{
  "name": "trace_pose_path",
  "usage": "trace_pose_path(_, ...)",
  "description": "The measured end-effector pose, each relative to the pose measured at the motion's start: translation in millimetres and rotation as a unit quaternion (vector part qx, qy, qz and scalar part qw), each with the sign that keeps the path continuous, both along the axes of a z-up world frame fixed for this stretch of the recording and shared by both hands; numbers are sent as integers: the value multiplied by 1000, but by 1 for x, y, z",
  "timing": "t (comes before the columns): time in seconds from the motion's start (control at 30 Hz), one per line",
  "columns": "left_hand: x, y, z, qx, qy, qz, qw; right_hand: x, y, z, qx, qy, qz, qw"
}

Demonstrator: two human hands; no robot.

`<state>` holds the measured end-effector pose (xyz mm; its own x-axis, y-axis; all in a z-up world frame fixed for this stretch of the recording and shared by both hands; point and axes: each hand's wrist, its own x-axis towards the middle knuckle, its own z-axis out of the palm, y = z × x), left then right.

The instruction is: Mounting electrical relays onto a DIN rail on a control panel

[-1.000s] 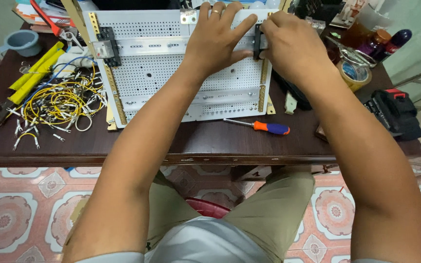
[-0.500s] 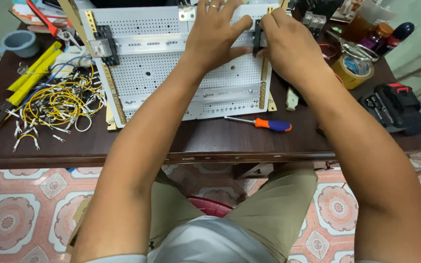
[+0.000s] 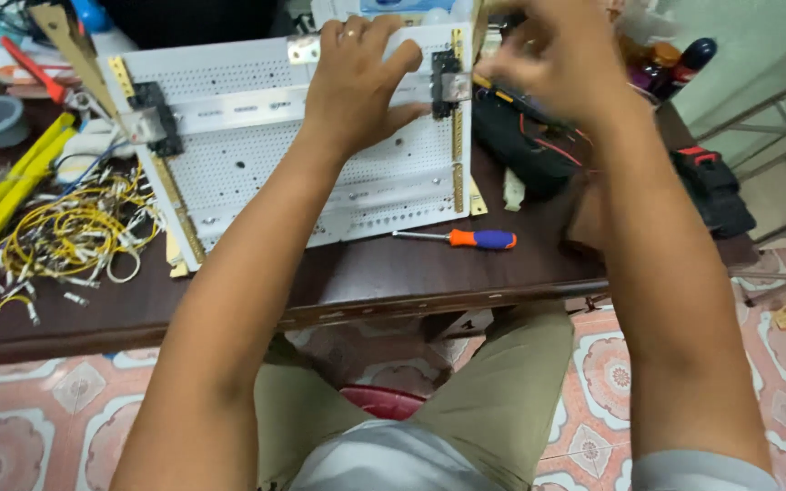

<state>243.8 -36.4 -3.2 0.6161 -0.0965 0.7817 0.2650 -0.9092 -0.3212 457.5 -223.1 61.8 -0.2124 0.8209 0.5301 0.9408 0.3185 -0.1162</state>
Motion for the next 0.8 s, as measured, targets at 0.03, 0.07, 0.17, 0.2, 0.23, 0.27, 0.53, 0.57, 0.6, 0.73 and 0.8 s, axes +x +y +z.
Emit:
trace_pose_path(0.03, 0, 0, 0, -3, 5, 0, 1000, 21, -4, -2, 53, 34, -32, 997)
trace_pose_path(0.07, -1, 0, -3, -8, 12, 2, 1000, 42, -7, -6, 105, 70, -63, 990)
trace_pose_path(0.17, -1, -2, -1, -1, 7, -8, 1000, 113, 1, -41, 80, 134, -170, 973)
trace_pose_path(0.2, -1, -2, -1, 1, 6, -12, 1000, 131, 6, -55, 82, 134, -174, 972)
trace_pose_path(0.23, -2, -3, -1, 11, 2, -2, 1000, 149, 11, -69, 65, 103, -214, 969)
trace_pose_path(0.27, -3, -3, -1, 21, -3, 8, 1000, 167, 17, -83, 47, 71, -252, 964)
trace_pose_path(0.53, -2, 0, -1, -1, 17, 4, 1000, 204, 62, -125, -88, 43, -346, 933)
trace_pose_path(0.57, -2, 0, 0, -2, 17, 2, 1000, 200, 68, -124, -108, 44, -344, 932)
trace_pose_path(0.6, -2, 0, 0, -2, 16, 3, 1000, 200, 75, -123, -107, 43, -344, 932)
trace_pose_path(0.73, -2, 0, -1, 0, 35, 23, 999, 217, 107, -130, -173, -91, -384, 902)
trace_pose_path(0.8, -2, -1, -2, -13, 43, 24, 999, 224, 116, -134, -196, -152, -414, 876)
